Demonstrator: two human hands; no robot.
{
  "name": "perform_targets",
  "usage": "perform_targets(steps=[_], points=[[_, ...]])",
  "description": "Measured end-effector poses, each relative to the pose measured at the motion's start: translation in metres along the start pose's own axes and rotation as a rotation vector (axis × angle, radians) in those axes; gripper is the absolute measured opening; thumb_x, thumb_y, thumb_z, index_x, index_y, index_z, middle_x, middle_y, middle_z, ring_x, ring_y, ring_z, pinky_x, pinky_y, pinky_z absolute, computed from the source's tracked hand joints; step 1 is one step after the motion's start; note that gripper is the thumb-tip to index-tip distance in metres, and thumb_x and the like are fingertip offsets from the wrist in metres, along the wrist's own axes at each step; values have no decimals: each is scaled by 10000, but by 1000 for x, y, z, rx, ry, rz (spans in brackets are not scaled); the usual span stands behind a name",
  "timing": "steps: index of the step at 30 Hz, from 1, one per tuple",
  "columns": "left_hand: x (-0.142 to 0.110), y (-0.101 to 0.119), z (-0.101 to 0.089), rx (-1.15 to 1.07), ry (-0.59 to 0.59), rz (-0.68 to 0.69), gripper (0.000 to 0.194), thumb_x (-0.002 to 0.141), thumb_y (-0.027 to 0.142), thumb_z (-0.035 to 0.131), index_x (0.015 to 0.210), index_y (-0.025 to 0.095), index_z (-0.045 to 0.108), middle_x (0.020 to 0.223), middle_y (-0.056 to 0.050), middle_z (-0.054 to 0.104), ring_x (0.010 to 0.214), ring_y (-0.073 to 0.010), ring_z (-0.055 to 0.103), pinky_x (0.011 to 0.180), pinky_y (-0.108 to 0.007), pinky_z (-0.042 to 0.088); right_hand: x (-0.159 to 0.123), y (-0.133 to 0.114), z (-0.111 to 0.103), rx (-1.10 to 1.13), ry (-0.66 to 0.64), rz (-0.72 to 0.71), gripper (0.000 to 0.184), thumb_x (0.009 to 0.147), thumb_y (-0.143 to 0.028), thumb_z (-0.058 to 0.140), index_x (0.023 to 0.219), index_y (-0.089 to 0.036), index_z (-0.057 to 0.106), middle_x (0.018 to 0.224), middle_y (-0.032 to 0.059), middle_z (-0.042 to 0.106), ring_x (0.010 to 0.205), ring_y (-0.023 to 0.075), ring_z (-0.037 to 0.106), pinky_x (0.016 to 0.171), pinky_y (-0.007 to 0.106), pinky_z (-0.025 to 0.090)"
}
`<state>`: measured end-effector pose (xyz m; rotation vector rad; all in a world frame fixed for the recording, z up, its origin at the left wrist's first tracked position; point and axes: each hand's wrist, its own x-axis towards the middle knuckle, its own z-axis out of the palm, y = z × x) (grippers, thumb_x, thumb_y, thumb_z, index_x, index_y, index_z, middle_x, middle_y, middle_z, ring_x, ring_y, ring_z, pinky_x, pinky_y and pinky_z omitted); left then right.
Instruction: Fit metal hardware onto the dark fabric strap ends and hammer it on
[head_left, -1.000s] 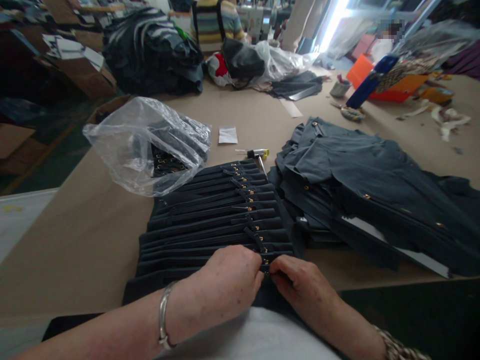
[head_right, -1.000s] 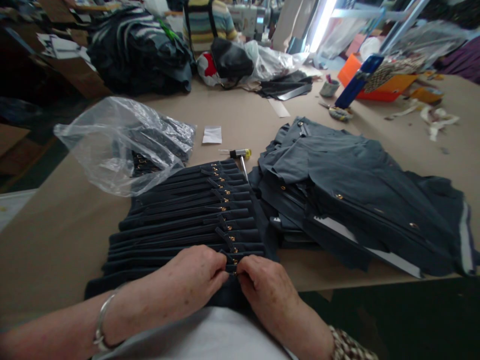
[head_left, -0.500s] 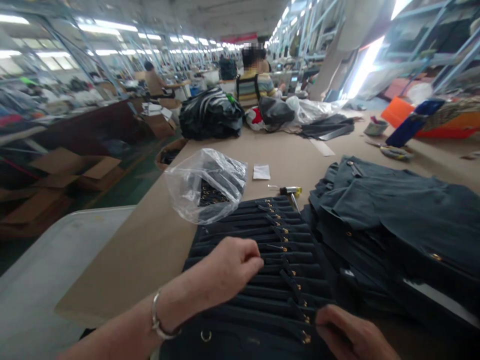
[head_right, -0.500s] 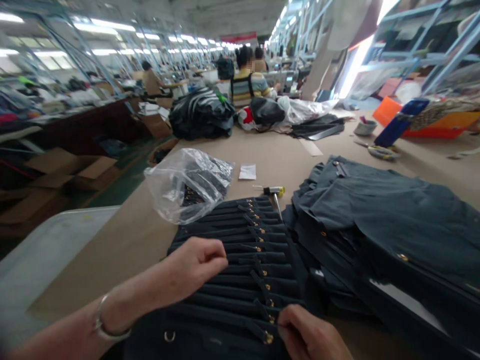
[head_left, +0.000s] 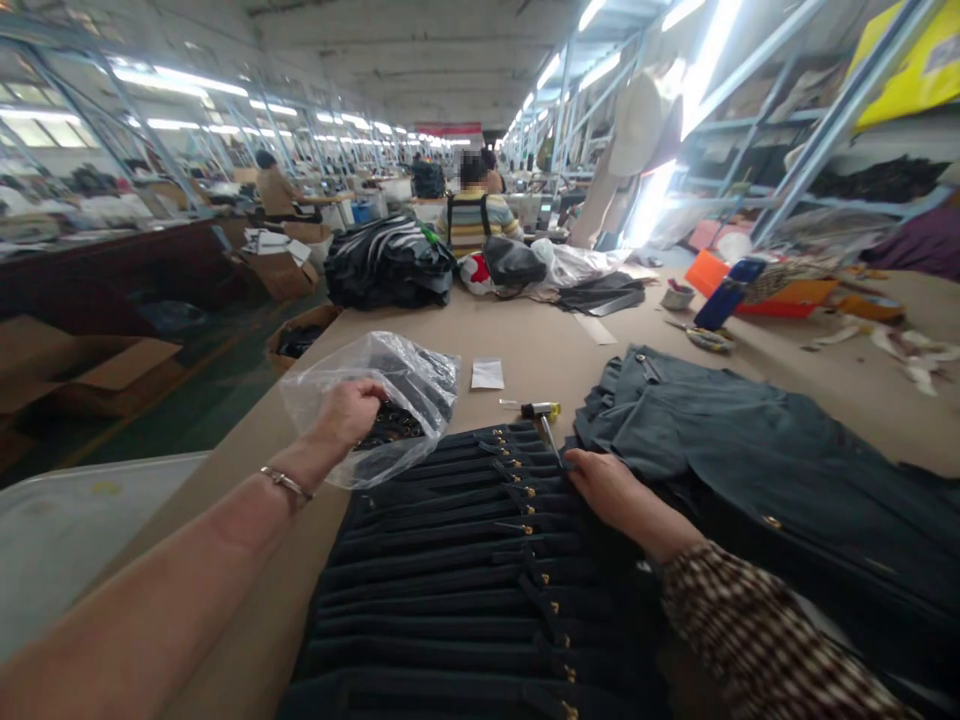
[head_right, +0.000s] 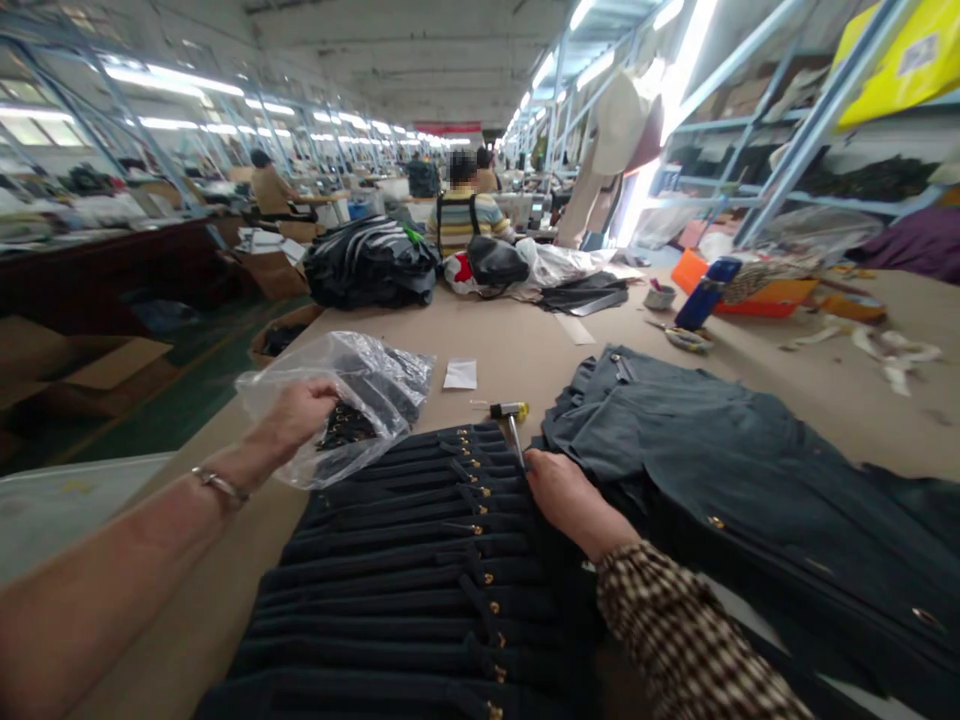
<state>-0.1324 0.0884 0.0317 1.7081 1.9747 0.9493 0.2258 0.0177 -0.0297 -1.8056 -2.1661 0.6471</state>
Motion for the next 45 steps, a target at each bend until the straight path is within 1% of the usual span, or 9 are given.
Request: perform_targets(steps=[7,10,13,20,24,30,38,41,45], points=[[-67,27,18,-76,279,388,172,808,215,464,870,197,624,828,0,657,781,-148,611,777,-258,484,44,14,14,82,-80,168,391,674,-102,609,1062,-135,634,871,76,691,791,176,628,662,223,444],[-82,49,49,-34,31,624,237,871,230,441,1039,176,599,1012,-46,658,943,-147,604,878,-266,471,60,13,5,140,-67,279,359,751,-147,578,1105,-95,608,739,63,667,651,152,611,551,209,427],[-83,66,87,290,-272,625,421,921,354,414,1274,140,496,1301,-105,560,1219,-186,483,1049,-310,360,74,5,-9,205,-82,329,397,841,-180,495,1221,-71,523,588,8,600,490,120,559,458,197,398],[-92,59,140,564,-330,421,670,886,536,380,1358,62,430,1416,-217,435,1313,-365,374,1071,-514,275,65,2,-42,228,-184,327,689,652,-60,664,1305,-117,453,424,-102,453,306,102,419,350,198,323],[-98,49,144,600,-339,413,661,905,520,314,1397,84,381,1465,-183,380,1352,-322,329,1105,-475,228,36,-6,-59,339,-161,320,517,766,-170,567,1266,-125,446,405,-123,362,304,84,350,331,185,308],[-100,46,140,600,-371,445,674,904,521,309,1416,86,355,1477,-170,366,1367,-314,305,1114,-459,223,-33,-32,-45,1077,34,121,520,800,-464,561,1242,-228,421,663,-65,479,429,64,412,365,173,354],[-126,45,138,572,-374,491,658,913,512,308,1424,99,344,1502,-169,318,1383,-324,274,1115,-475,232,-69,-19,7,697,108,226,551,827,-519,501,1245,-161,525,510,-70,478,392,92,434,382,193,379],[-130,42,135,565,-396,516,649,926,505,285,1425,93,341,1500,-168,321,1383,-323,277,1114,-470,248,-69,-9,4,495,148,143,507,846,-466,479,1247,-167,561,701,30,674,647,177,654,608,253,531],[-128,37,132,619,-371,479,629,955,434,237,1412,12,333,1486,-222,314,1377,-346,278,1108,-461,265,-70,0,0,258,92,80,507,889,-359,386,1352,-180,487,1064,102,711,985,224,671,858,304,514]])
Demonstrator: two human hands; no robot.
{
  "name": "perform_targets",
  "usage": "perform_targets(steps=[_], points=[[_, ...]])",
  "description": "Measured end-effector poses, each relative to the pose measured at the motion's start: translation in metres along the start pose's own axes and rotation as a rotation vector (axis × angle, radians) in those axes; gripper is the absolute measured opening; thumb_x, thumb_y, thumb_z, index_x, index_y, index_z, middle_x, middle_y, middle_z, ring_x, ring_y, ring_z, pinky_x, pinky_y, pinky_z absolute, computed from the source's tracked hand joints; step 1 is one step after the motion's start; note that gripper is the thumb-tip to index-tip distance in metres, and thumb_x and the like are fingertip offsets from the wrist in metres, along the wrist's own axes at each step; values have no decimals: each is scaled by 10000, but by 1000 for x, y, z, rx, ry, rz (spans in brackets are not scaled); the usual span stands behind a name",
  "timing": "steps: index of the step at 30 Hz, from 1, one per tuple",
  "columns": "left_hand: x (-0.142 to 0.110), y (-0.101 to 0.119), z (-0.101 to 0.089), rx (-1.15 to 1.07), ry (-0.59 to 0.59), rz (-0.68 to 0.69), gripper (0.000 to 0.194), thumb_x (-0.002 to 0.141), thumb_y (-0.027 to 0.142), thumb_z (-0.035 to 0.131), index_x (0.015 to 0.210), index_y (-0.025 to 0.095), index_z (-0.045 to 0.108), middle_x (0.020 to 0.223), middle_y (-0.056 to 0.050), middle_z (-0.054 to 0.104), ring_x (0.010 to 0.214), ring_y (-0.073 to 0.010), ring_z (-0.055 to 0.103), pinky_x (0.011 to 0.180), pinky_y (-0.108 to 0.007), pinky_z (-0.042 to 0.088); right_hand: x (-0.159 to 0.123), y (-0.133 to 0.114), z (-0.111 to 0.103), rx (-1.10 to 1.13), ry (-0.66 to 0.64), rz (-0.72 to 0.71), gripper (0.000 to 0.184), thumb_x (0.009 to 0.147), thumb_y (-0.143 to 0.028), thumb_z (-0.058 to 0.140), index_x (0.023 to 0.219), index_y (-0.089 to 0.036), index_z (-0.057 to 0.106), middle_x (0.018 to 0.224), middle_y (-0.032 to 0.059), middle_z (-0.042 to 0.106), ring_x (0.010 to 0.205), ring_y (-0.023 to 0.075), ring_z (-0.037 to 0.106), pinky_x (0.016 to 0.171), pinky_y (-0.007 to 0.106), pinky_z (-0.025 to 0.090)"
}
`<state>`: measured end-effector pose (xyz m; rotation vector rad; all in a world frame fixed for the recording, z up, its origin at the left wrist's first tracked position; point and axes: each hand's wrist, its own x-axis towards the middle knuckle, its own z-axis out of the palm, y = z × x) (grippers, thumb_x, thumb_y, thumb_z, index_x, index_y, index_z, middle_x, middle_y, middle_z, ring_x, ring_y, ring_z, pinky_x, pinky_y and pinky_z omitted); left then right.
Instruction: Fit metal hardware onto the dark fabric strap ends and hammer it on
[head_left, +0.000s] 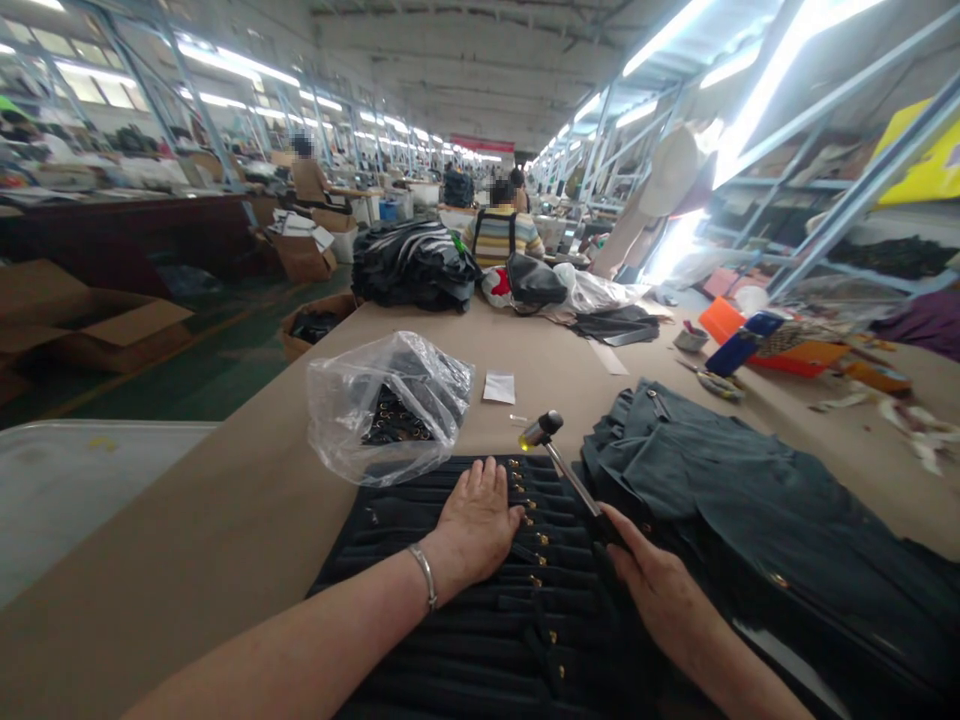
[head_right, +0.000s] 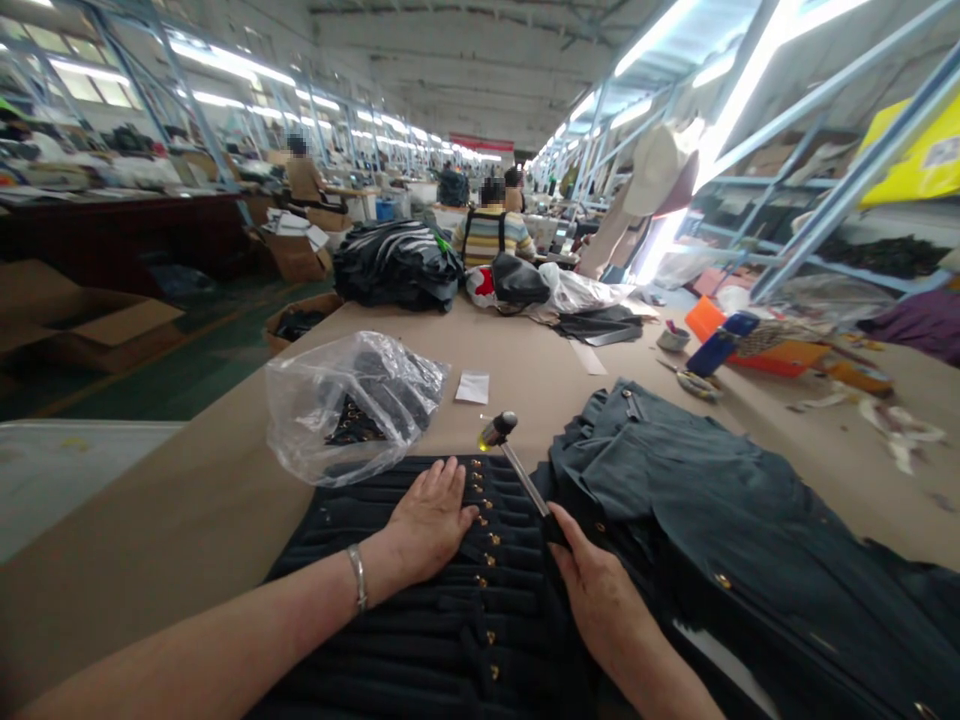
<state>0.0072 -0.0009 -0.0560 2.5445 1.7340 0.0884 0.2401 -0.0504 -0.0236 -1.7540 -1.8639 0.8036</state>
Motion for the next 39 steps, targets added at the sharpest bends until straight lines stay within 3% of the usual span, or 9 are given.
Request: perform_targets(steps=[5,9,15,19,21,26,32,37,39], points=[[1,-1,3,30,24,21,581,951,372,273,1395,7,358,1472,-233,335,1380,-348,269,1114,-458,250,-1,5,6,-220,-43,-4,494,910,-273,349,1390,-224,452,1108,100,701,986,232,676,819,312,521],[1,0,1,33,38,19,585,941,379,294,1389,10,367,1462,-235,353,1370,-344,292,1108,-448,257,1,-2,4,-249,-76,-43,485,918,-257,351,1392,-217,450,1078,95,713,959,226,685,801,308,530],[1,-1,0,30,35,20,598,939,390,297,1380,-4,382,1467,-238,343,1364,-347,302,1117,-445,233,1,-11,0,-166,155,-130,506,937,-302,359,1422,-161,399,1238,138,629,1081,232,636,913,333,504],[2,-1,2,28,18,8,590,936,384,308,1395,19,365,1470,-223,347,1366,-344,298,1112,-446,240,2,-6,2,-248,-47,-72,482,930,-260,361,1400,-187,438,1139,131,684,1027,248,662,878,365,525],[2,-1,2,26,15,7,593,935,384,307,1396,13,362,1470,-229,344,1364,-354,297,1106,-452,245,0,-4,0,-258,-90,-37,482,939,-268,348,1411,-203,419,1117,121,695,992,244,677,842,360,539],[2,-1,1,17,25,17,611,936,395,305,1390,-9,360,1466,-245,340,1359,-351,307,1116,-442,228,-19,7,8,-175,149,-118,517,956,-314,338,1448,-153,336,1319,146,565,1169,226,578,965,360,481],[2,1,-5,11,15,-10,599,918,391,359,1386,18,376,1452,-231,373,1344,-345,337,1104,-434,253,-32,15,20,-221,-53,-100,487,933,-220,363,1418,-205,401,1200,113,656,1058,233,649,902,360,530],[3,0,-2,3,-7,-4,609,925,399,326,1390,9,373,1479,-222,332,1367,-340,296,1119,-430,218,-47,14,19,-160,194,-115,506,939,-300,377,1429,-177,376,1327,121,560,1172,230,572,987,368,473],[4,-1,0,-2,-18,-9,612,924,406,321,1394,18,371,1485,-213,325,1372,-338,289,1117,-430,218,-52,17,23,-162,157,-87,509,936,-289,373,1434,-182,370,1292,120,589,1139,229,595,955,350,498]])
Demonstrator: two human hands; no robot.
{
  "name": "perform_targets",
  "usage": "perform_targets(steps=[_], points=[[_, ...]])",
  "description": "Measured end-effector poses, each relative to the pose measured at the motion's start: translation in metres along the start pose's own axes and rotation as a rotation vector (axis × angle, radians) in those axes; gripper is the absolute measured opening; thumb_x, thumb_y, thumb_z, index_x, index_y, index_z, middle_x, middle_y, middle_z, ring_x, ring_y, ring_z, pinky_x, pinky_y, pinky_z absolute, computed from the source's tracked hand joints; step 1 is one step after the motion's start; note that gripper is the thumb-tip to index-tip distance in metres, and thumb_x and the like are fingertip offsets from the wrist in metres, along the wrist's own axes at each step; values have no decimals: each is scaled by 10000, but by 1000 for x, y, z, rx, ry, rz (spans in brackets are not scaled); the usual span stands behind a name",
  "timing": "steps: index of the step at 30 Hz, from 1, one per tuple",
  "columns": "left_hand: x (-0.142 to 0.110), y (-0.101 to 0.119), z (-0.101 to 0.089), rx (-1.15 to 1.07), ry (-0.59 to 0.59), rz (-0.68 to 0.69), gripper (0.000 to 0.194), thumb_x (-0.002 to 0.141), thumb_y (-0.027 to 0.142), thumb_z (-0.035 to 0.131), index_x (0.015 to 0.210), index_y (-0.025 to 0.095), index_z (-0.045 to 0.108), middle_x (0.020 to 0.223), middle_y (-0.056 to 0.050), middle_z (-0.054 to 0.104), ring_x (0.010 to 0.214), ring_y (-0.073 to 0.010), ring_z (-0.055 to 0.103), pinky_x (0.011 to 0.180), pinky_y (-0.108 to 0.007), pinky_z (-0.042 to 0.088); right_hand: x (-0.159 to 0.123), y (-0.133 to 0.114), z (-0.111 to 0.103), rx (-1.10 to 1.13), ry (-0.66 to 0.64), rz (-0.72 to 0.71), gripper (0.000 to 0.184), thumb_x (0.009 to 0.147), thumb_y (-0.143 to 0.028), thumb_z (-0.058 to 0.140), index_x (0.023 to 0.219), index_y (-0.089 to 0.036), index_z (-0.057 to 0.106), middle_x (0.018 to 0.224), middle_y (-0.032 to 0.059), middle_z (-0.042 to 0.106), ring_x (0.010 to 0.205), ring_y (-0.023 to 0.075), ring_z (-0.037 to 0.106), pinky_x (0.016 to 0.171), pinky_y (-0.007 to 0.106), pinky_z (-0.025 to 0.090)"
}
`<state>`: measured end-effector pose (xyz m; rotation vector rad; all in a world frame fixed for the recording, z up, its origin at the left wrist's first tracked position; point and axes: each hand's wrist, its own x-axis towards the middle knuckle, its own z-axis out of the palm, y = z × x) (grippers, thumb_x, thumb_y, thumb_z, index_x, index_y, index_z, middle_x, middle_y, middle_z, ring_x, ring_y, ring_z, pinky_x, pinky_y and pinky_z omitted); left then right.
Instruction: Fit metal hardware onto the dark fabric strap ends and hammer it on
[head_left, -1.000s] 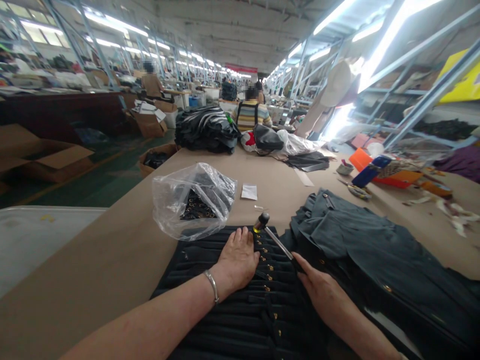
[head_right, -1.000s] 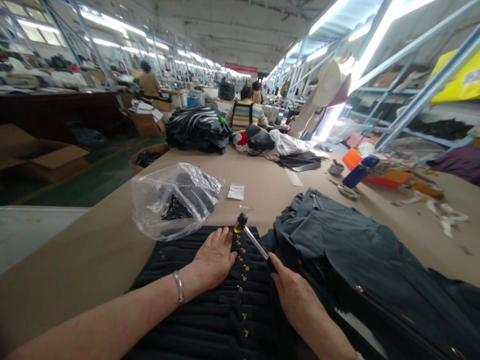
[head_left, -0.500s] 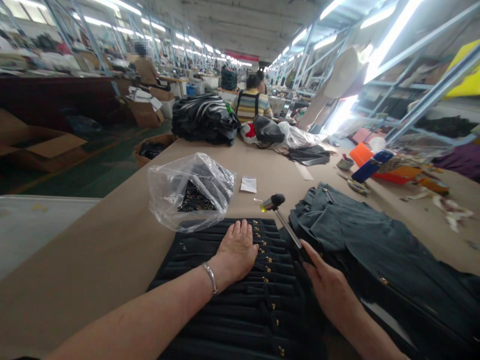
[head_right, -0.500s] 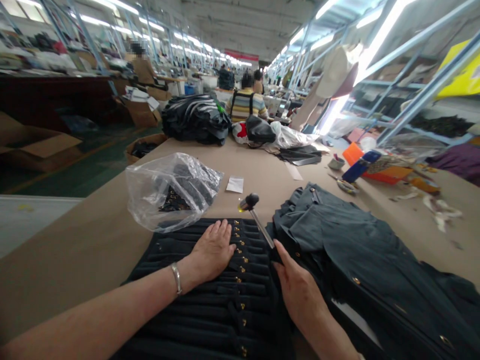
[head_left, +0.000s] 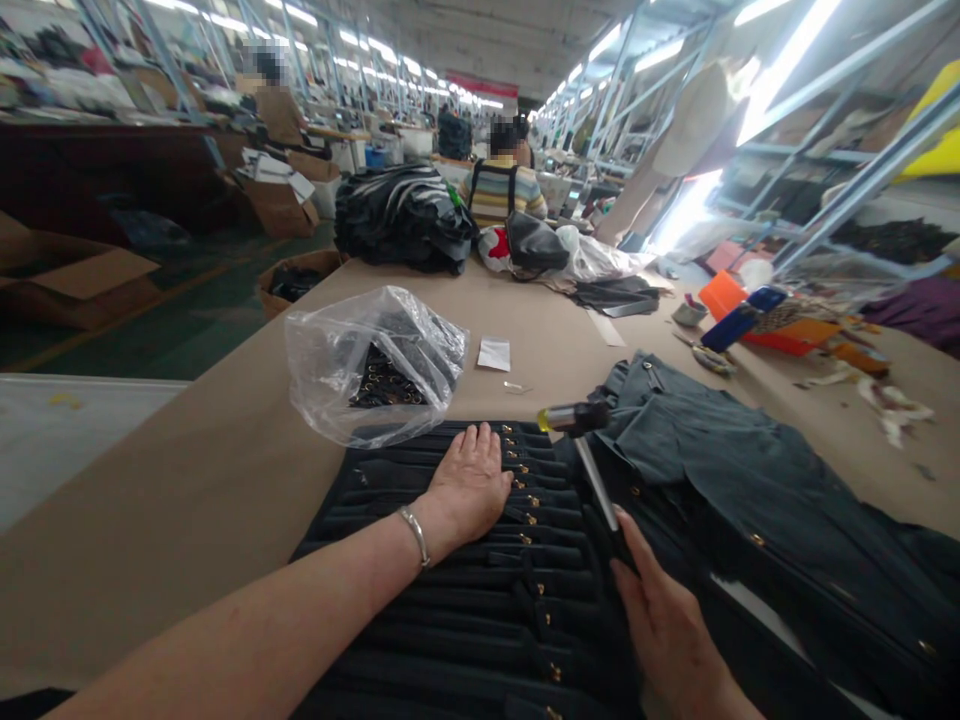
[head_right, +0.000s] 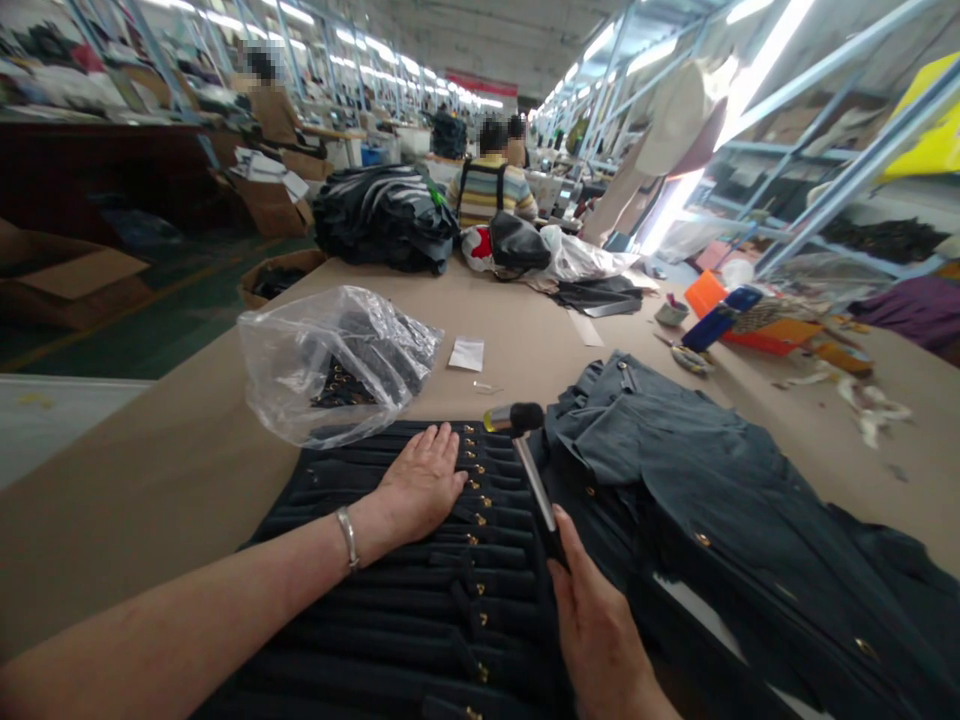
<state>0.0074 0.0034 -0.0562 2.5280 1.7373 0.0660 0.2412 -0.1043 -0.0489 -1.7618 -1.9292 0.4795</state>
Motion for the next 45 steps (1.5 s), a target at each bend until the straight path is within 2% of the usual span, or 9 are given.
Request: perform_targets(steps=[2,4,10,15,21,27,34,39,45], points=[[0,-1,1,-4,-6,-5,620,923,418,315,1398,24,367,1488,-212,320,1372,-334,292,1114,-430,222,-3,2,4,-6,-133,31,504,932,-243,365,1433,-193,377,1203,111,653,1064,221,643,894,318,537],[1,-1,1,-5,-10,-7,626,922,432,312,1400,30,366,1490,-210,317,1372,-329,296,1111,-426,227,-6,3,3,-6,-196,39,495,933,-220,359,1426,-201,391,1174,103,670,1054,216,648,882,303,543],[1,-1,1,3,-11,4,620,925,412,305,1403,22,357,1495,-213,304,1381,-334,272,1113,-427,220,-25,3,-5,-15,23,-25,523,942,-300,383,1449,-177,345,1321,117,566,1172,225,567,992,344,459],[0,-1,0,9,-6,11,608,928,388,300,1404,13,352,1487,-224,314,1374,-344,280,1113,-437,218,-28,6,-4,-48,-229,30,486,953,-218,322,1437,-212,369,1211,85,651,1105,199,613,922,286,506],[0,0,2,16,-10,6,612,926,392,301,1407,16,349,1490,-221,309,1372,-346,281,1111,-435,214,-44,7,-12,-52,-66,-29,554,954,-276,372,1488,-207,241,1404,96,476,1246,220,488,1037,349,406],[0,-1,2,24,-9,-2,616,920,392,311,1409,18,342,1495,-213,306,1377,-338,273,1114,-430,206,-46,14,-7,-67,-214,3,488,952,-240,365,1439,-205,370,1224,93,638,1131,209,590,921,278,505],[0,1,0,23,-20,-5,621,922,397,314,1409,14,338,1496,-221,297,1378,-341,269,1119,-426,193,-66,21,-17,-28,-118,3,571,961,-308,367,1498,-203,203,1398,99,485,1235,196,499,1018,294,415],[1,1,2,14,-28,-13,619,930,404,307,1412,16,333,1500,-218,289,1381,-350,259,1120,-446,194,-70,26,-14,-35,-300,128,518,972,-325,327,1464,-164,307,1145,126,682,1055,177,644,834,218,524],[-9,1,-25,-5,-42,27,602,944,399,309,1422,35,313,1509,-201,279,1396,-307,248,1118,-415,235,-71,22,-28,-16,-127,106,538,950,-399,386,1452,-214,338,1146,100,686,1014,185,667,852,249,521]])
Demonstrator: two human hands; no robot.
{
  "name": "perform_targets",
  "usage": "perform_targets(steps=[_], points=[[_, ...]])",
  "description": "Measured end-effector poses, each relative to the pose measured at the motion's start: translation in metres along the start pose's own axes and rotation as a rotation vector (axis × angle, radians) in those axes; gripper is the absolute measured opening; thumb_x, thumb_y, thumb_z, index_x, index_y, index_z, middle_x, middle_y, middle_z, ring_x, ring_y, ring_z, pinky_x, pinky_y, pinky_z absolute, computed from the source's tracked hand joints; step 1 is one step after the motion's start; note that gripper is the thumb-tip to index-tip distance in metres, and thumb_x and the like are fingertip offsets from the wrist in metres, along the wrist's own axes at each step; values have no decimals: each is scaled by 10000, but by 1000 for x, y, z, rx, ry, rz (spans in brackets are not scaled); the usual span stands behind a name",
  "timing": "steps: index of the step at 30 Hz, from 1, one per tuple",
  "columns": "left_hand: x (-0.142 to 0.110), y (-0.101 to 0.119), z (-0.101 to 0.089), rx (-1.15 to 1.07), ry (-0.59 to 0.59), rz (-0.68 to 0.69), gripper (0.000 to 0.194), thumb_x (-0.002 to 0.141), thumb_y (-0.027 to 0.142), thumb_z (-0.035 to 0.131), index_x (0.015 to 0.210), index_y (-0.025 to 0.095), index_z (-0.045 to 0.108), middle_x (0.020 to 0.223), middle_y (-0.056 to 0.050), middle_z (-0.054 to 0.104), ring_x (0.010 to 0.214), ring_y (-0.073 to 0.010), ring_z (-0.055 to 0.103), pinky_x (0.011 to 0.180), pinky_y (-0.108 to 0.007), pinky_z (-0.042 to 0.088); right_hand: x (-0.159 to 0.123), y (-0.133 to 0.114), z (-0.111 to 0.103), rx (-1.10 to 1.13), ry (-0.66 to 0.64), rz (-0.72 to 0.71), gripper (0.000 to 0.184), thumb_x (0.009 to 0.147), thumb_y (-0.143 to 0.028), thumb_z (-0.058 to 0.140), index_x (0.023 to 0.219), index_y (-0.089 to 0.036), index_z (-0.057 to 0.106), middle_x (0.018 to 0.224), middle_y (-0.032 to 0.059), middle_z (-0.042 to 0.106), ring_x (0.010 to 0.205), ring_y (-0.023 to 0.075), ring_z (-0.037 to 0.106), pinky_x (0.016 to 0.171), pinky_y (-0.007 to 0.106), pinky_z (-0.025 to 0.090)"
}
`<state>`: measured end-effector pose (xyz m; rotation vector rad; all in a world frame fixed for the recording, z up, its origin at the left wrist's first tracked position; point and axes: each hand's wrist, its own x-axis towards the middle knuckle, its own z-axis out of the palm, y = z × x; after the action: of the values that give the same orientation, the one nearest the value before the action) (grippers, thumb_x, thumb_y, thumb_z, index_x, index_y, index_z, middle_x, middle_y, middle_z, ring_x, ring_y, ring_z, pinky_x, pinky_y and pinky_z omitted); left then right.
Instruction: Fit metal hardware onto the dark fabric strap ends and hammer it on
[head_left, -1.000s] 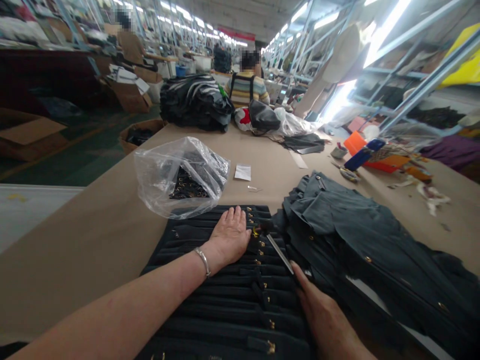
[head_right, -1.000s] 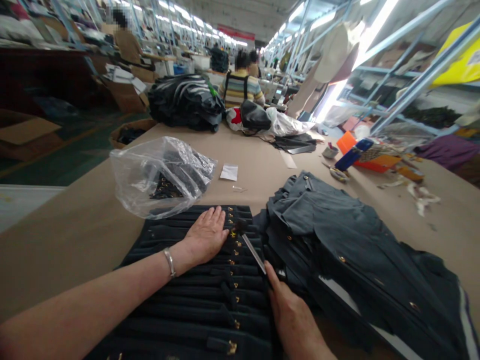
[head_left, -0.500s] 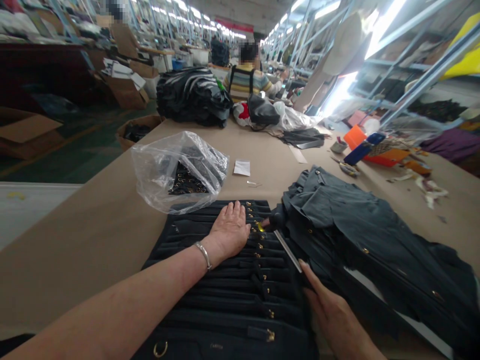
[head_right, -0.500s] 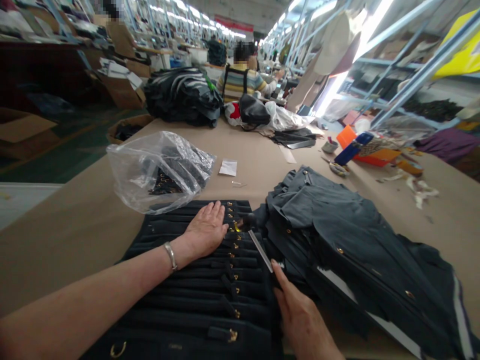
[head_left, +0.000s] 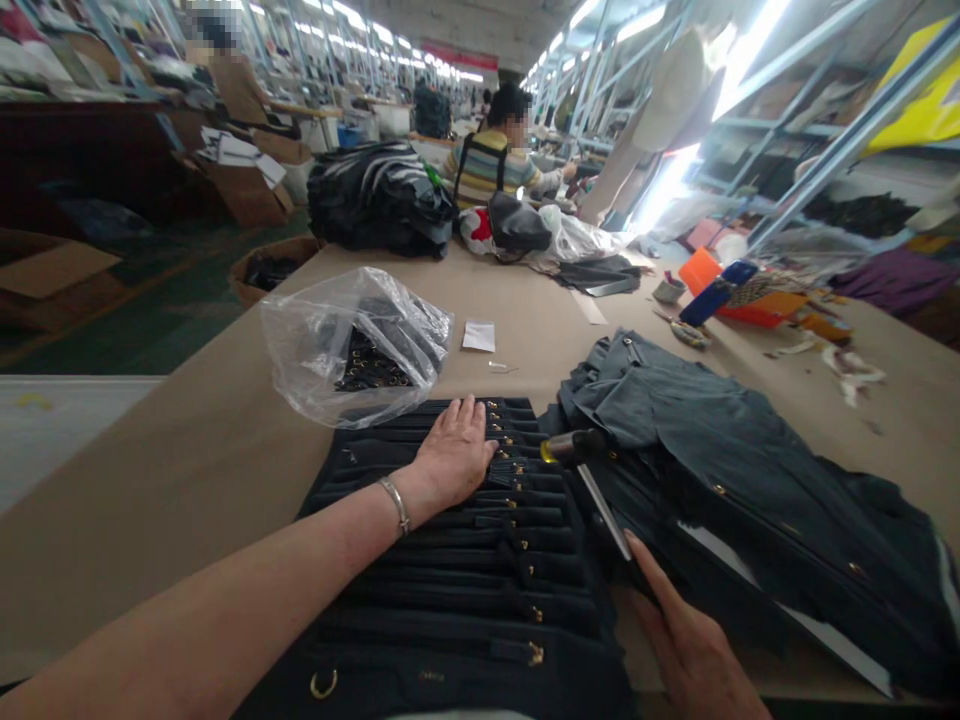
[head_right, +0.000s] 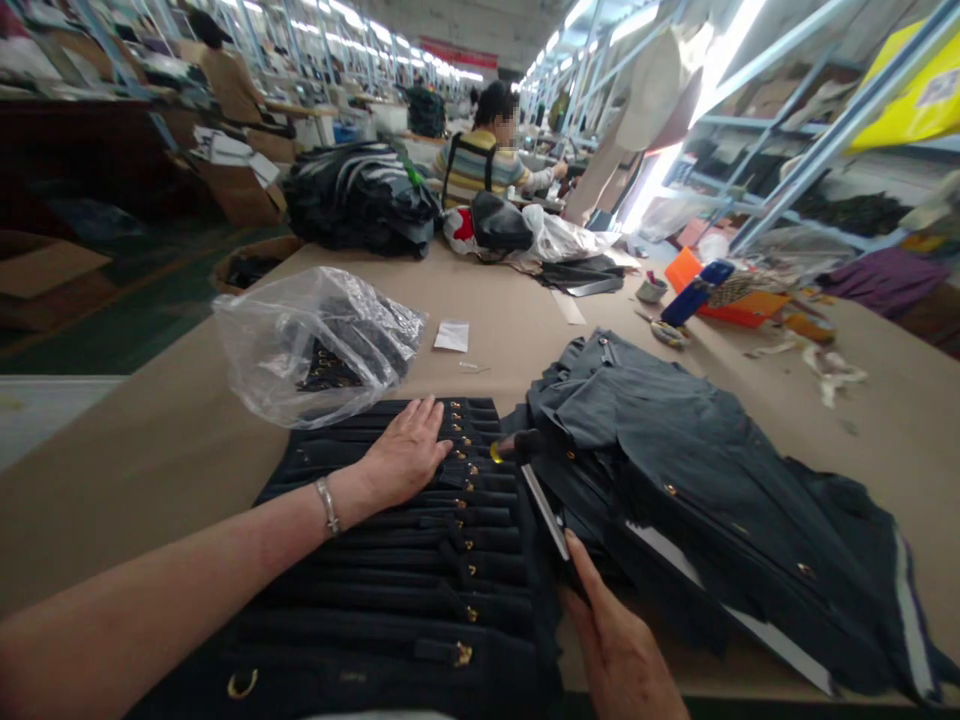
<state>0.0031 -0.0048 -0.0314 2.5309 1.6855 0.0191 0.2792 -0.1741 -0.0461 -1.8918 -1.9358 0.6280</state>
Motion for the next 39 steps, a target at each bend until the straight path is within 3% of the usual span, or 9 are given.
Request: perform_targets(steps=[4,8,13,17,22,26,28,32,39], points=[[-32,23,-11,-54,10,150,605,944,478,276,1429,120,334,1525,-145,274,1395,-316,249,1126,-442,230,-13,-3,4,83,36,17,531,961,-382,370,1464,-222,310,1172,88,674,1046,181,652,908,274,495],[-64,44,5,-35,2,318,654,931,535,243,1408,107,374,1504,-156,315,1386,-325,271,1127,-492,215,-23,-3,15,137,-86,-7,509,969,-344,355,1463,-227,308,1249,94,623,1121,188,604,925,281,483],[-82,45,23,60,-8,226,655,940,482,258,1405,31,358,1501,-214,278,1399,-330,235,1132,-503,190,-30,4,25,99,-88,-47,496,966,-300,366,1452,-210,338,1307,108,570,1167,199,566,923,280,490],[-87,44,21,73,10,155,670,937,497,276,1408,26,351,1502,-214,273,1399,-313,243,1147,-471,175,-30,1,21,74,-35,-79,502,973,-302,354,1463,-201,311,1250,110,622,1123,182,604,886,258,516],[-89,45,16,46,4,132,664,923,494,329,1403,36,366,1500,-202,286,1395,-304,257,1147,-457,192,-27,-6,20,-17,61,-205,514,967,-278,357,1469,-191,293,1322,137,561,1152,198,586,928,294,497],[-90,43,20,44,27,154,655,933,481,295,1394,23,377,1490,-210,305,1396,-302,256,1150,-451,180,-24,-6,21,-61,-74,-70,497,976,-278,327,1462,-182,309,1111,127,698,935,180,699,749,244,573],[-90,43,23,49,44,154,652,934,478,288,1390,22,385,1488,-213,311,1390,-309,265,1148,-456,178,-26,-6,17,-52,-68,-34,505,980,-287,324,1474,-193,277,1058,111,720,885,166,712,722,228,575],[-90,42,26,45,69,144,673,922,503,302,1395,31,381,1492,-211,307,1386,-316,272,1146,-461,175,-34,-9,16,-57,91,-211,529,968,-269,353,1483,-204,249,1295,127,588,1137,198,595,901,285,519],[-91,41,24,25,69,146,683,927,511,269,1392,23,381,1487,-213,317,1383,-315,280,1145,-452,176,-37,-12,11,-121,-46,-193,503,963,-227,369,1459,-166,317,1212,129,643,1046,209,647,832,264,562]])
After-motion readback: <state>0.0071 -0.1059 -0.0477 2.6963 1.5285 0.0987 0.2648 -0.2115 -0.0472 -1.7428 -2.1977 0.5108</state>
